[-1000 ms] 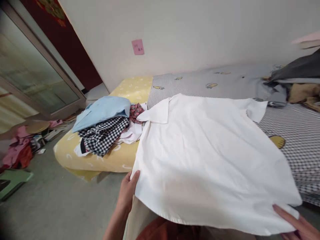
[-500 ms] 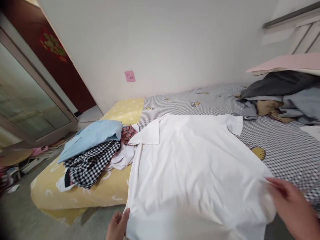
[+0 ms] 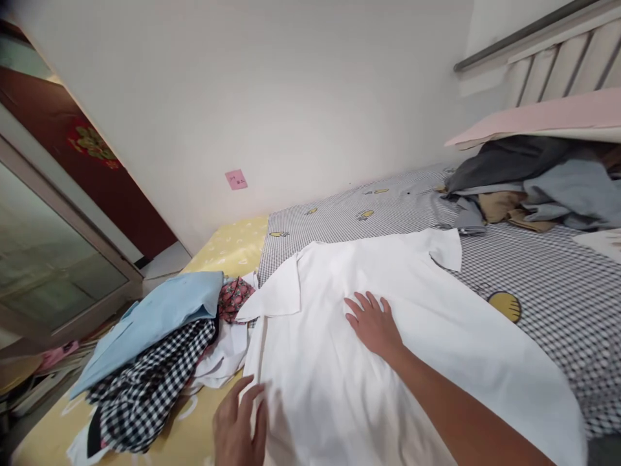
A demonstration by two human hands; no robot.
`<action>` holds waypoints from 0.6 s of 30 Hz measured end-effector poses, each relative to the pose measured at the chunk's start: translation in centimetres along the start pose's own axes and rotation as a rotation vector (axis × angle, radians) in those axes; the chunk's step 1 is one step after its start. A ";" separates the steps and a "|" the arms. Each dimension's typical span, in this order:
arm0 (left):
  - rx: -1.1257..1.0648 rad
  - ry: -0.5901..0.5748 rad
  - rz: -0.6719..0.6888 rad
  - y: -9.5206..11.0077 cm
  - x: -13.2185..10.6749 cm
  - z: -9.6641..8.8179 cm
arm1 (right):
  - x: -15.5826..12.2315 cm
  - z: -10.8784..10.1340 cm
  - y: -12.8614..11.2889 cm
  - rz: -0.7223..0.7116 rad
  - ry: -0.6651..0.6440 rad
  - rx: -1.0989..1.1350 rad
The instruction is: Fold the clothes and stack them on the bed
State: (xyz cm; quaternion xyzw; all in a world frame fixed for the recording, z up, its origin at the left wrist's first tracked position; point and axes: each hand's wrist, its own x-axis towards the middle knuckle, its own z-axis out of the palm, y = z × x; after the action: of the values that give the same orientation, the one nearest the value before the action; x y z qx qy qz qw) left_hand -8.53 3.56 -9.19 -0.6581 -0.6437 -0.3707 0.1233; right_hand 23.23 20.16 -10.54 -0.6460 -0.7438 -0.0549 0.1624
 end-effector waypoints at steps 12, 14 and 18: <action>-0.061 -0.341 -0.284 3.0 19.6 11.4 | -0.2 1.8 0.3 -0.034 0.226 0.037; -0.059 -0.282 -0.384 1.4 23.2 11.2 | -0.2 1.8 0.3 -0.036 0.232 0.046; -0.094 -0.074 -0.571 -3.1 30.2 7.3 | -0.2 1.7 0.3 -0.033 0.253 0.042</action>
State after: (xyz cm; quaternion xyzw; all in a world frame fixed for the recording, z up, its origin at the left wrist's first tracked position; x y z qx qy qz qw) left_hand -12.16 31.51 4.33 -0.4685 -0.7889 -0.3956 -0.0403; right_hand 23.29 20.50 -12.27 -0.6181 -0.7290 -0.1228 0.2674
